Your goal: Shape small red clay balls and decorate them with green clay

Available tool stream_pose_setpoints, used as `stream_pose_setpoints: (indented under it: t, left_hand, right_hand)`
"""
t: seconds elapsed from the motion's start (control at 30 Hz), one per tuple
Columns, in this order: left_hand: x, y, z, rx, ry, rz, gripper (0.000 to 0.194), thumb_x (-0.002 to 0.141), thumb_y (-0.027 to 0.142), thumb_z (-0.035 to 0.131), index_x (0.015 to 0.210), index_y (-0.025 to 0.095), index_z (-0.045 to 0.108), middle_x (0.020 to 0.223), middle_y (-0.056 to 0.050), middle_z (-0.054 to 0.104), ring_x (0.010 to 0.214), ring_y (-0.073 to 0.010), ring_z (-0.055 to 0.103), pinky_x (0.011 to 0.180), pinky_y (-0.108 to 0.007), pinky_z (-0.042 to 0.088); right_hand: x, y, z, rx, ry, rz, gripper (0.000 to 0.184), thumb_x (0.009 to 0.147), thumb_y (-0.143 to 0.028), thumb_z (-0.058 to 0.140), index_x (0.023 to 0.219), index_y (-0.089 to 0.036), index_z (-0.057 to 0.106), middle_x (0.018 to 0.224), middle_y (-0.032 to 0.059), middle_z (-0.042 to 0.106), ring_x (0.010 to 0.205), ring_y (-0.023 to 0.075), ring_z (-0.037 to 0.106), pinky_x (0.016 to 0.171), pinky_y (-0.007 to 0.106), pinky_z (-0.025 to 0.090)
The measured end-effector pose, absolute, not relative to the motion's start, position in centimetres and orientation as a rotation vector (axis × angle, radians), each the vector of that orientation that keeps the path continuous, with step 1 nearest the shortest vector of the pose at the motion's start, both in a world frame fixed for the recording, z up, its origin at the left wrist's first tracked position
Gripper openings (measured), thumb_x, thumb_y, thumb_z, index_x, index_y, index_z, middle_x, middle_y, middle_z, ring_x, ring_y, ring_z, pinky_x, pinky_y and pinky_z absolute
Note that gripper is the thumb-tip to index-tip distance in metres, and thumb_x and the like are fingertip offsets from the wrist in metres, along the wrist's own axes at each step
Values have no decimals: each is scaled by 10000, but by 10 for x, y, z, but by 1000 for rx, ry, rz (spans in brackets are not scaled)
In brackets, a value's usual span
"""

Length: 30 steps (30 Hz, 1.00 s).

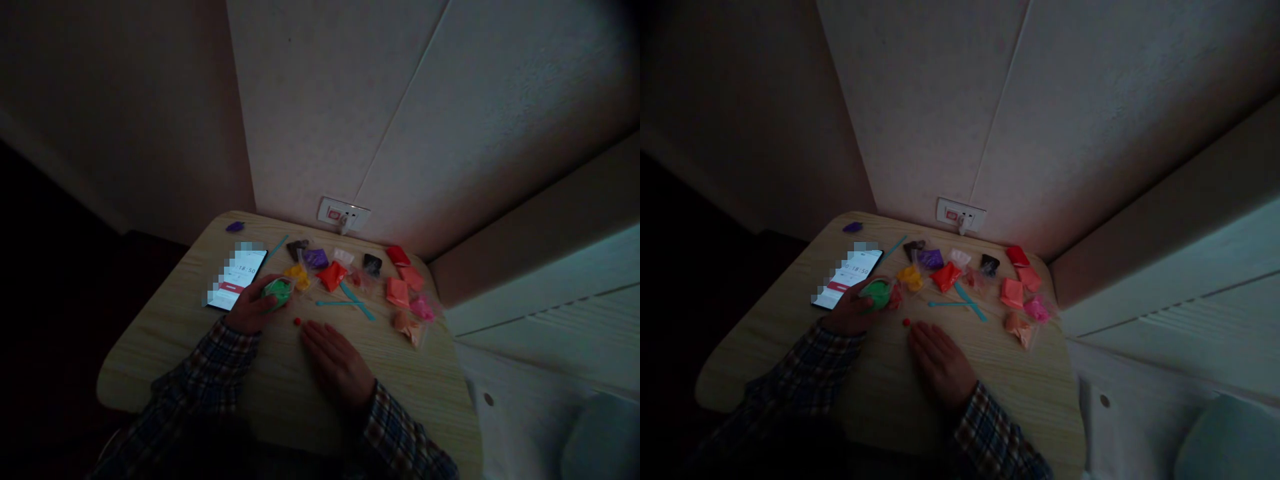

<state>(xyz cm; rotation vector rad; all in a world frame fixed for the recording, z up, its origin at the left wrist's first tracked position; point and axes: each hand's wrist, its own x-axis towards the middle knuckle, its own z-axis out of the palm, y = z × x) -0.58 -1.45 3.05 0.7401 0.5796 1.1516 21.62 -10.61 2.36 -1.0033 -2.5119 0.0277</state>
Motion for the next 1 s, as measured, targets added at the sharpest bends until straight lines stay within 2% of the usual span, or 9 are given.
stream_pose_setpoints:
  t: [0.1, 0.2, 0.4, 0.63, 0.77, 0.9, 1.0]
  left_hand:
    - [-5, -14, 29, 735, 553, 1152, 383, 585, 283, 830, 926, 170, 697, 790, -45, 698, 663, -165, 625, 622, -302, 489]
    - [-6, -13, 27, 716, 532, 1142, 387, 568, 286, 843, 915, 189, 702, 795, -36, 694, 700, -174, 633, 634, -303, 495]
    - [-8, -11, 27, 692, 497, 1127, 381, 585, 278, 834, 922, 169, 692, 781, -37, 677, 709, -172, 633, 643, -296, 495]
    - [-6, -13, 36, 670, 468, 1143, 365, 611, 254, 817, 929, 134, 685, 755, -33, 682, 714, -186, 632, 639, -288, 488]
    - [-4, -14, 40, 661, 473, 1160, 360, 612, 278, 816, 914, 137, 679, 755, -29, 679, 677, -171, 634, 635, -301, 506]
    - [-4, -13, 39, 658, 499, 1168, 393, 571, 289, 840, 896, 137, 678, 737, -31, 682, 642, -163, 637, 612, -299, 522]
    - [-8, -11, 36, 654, 539, 1199, 402, 563, 284, 845, 900, 139, 679, 760, -36, 688, 648, -158, 643, 608, -291, 539]
  right_hand:
    - [220, -107, 22, -1083, -2473, 21, 413, 896, -130, 402, 1297, -77, 487, 1274, 147, 586, 1230, 241, 514, 978, 441, 498]
    - [222, -111, 24, -985, -2562, 64, 426, 904, -128, 378, 1318, -72, 460, 1301, 123, 568, 1245, 218, 499, 995, 403, 489]
    - [219, -104, 27, -1076, -2518, 34, 384, 919, -173, 401, 1271, -74, 516, 1297, 128, 570, 1237, 236, 507, 984, 421, 499]
    - [248, -115, 25, -1163, -2430, 39, 507, 916, -168, 397, 1416, -135, 322, 1323, 137, 546, 1262, 225, 480, 979, 444, 500]
    - [246, -114, 23, -1205, -2383, 29, 536, 917, -149, 380, 1441, -158, 265, 1327, 140, 542, 1267, 219, 475, 981, 450, 496]
    - [229, -108, 23, -1262, -2433, 61, 530, 930, -241, 389, 1429, -91, 287, 1378, 177, 476, 1294, 257, 437, 1003, 445, 477]
    - [229, -111, 22, -1142, -2548, 108, 542, 935, -276, 390, 1429, -80, 284, 1377, 173, 478, 1310, 262, 413, 1011, 424, 471]
